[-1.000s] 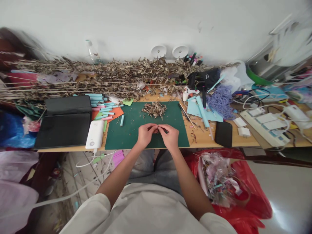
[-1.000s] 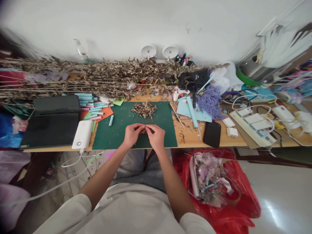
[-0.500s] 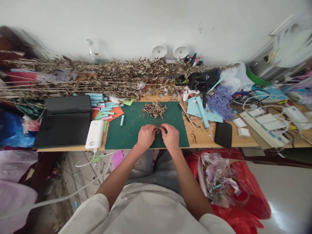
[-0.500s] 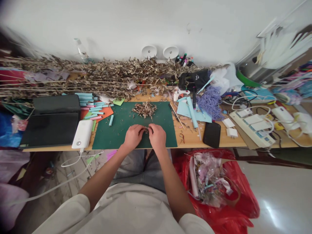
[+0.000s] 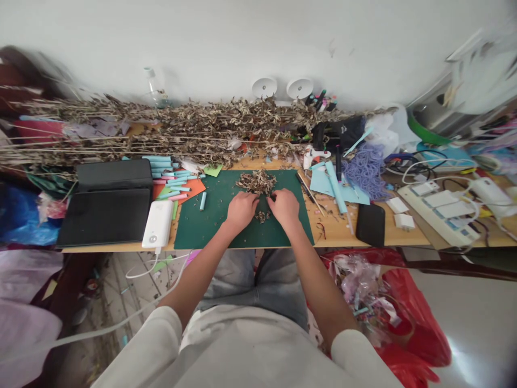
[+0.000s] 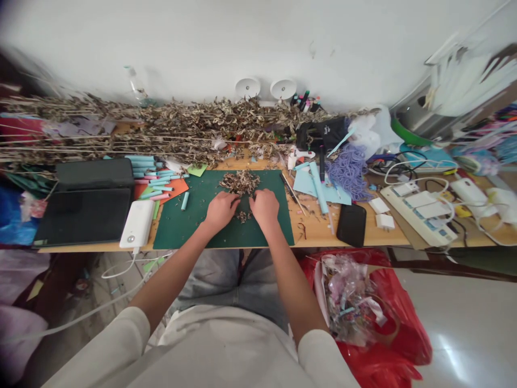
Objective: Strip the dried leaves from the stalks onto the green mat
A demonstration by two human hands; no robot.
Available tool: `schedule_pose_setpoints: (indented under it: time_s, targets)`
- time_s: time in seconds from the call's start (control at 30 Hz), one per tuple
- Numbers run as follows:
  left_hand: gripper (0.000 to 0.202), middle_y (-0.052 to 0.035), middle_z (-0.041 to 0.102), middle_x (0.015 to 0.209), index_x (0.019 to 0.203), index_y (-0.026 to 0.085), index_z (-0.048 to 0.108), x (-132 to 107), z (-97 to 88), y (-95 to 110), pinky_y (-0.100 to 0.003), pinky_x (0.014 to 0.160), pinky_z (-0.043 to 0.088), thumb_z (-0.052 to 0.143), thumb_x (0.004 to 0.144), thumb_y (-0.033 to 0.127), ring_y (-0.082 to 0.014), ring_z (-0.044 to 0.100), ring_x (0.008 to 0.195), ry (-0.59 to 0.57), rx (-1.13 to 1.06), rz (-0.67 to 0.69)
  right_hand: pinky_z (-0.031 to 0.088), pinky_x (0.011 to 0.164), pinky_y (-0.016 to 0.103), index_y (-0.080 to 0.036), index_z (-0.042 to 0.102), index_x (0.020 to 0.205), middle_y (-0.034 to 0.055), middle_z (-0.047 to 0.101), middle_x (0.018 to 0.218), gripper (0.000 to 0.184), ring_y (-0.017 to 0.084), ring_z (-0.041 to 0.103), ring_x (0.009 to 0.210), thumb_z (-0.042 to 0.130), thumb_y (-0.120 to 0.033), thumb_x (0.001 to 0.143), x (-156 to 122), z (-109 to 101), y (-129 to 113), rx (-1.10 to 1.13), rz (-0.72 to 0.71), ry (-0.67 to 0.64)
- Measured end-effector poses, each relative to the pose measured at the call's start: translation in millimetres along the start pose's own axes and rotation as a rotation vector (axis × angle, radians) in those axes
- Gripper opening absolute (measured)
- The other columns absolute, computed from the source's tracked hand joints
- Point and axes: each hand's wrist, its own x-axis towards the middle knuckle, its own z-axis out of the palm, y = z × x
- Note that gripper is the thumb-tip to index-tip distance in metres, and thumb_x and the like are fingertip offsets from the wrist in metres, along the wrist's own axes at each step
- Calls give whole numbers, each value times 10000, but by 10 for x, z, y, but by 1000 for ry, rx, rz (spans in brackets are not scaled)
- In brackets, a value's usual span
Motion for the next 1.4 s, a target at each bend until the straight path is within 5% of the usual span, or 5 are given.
schedule_pose_setpoints:
  time_s: [0.2, 0.37, 0.7, 0.93, 1.4]
  targets:
    - [269, -131, 695, 981, 1078, 145, 685, 151, 114, 27, -354, 866, 479, 488, 899, 189, -244, 616, 943, 6, -108, -52, 431, 690, 345, -148, 650, 825, 174, 637, 877, 146, 269, 588, 847, 509, -152, 862, 39, -147, 42, -103, -74, 15]
    - [305, -121, 701, 1053, 1087, 150, 689, 164, 157, -3, -361, 901, 483, 459, 887, 133, -243, 637, 972, 29, -227, -66, 424, 681, 324, -176, 663, 851, 97, 666, 793, 182, 227, 597, 730, 483, -192, 879, 16, -318, 203, 77, -36, 52]
    - [309, -113, 710, 1022, 1066, 139, 690, 89, 169, -16, -359, 902, 494, 460, 866, 93, -227, 650, 964, 50, -289, -12, 463, 825, 336, -214, 557, 1284, 105, 612, 1069, 456, 231, 589, 921, 559, -176, 830, 260, -85, -58, 253, -199, 95]
    - [298, -98, 710, 1032, 1049, 148, 689, 43, 152, -34, -355, 918, 494, 460, 866, 95, -212, 653, 972, 57, -307, -26, 476, 807, 314, -174, 729, 938, 82, 669, 890, 212, 196, 614, 816, 543, -150, 839, 408, -20, -31, 339, -185, 96]
    - [266, -81, 710, 1004, 1022, 159, 688, 6, 137, 10, -335, 908, 488, 471, 876, 108, -199, 649, 965, 100, -372, -33, 553, 750, 347, -145, 748, 858, 70, 736, 829, 200, 201, 678, 743, 663, -279, 736, 535, -110, 205, 879, 57, 261]
